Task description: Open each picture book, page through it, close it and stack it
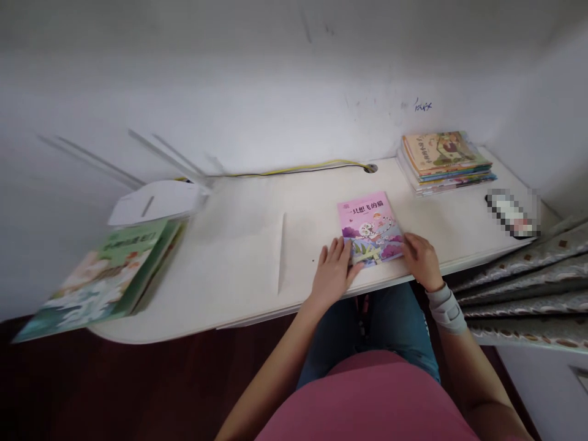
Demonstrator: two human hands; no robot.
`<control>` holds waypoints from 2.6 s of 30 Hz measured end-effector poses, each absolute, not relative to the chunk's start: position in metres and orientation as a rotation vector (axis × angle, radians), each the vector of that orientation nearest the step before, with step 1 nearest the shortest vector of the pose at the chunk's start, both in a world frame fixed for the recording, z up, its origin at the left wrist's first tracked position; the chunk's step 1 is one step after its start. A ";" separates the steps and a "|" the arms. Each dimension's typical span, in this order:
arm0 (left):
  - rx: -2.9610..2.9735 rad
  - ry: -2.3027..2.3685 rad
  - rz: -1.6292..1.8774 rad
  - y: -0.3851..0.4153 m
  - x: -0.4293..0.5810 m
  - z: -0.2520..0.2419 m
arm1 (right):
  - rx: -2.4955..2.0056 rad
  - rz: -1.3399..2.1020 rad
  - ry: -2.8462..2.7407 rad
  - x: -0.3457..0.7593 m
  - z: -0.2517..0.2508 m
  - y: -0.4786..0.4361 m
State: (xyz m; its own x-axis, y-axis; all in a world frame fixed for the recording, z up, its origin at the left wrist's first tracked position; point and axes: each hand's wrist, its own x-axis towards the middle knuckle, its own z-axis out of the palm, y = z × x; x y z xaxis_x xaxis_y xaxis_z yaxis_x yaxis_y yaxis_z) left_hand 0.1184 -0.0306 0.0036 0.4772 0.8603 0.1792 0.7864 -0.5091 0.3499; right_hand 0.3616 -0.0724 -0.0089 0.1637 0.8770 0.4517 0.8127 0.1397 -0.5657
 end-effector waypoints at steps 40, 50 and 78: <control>2.414 1.899 0.323 -0.015 0.033 0.015 | -1.407 -0.098 -2.662 0.216 0.058 -0.023; 2.402 1.905 0.347 -0.015 0.033 0.012 | -1.660 -0.152 -2.519 0.226 0.054 0.005; 2.371 1.965 0.323 -0.017 0.038 0.013 | -1.774 -0.066 -2.385 0.231 0.058 0.089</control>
State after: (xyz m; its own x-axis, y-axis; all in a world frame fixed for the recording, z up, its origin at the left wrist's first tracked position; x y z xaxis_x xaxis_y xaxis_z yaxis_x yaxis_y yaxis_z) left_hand 0.0379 -0.0165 0.0134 0.1730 0.9762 0.1306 0.9667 -0.1937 0.1671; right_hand 0.2313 0.0893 0.0583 -0.2787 0.9469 0.1605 0.9543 0.2918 -0.0647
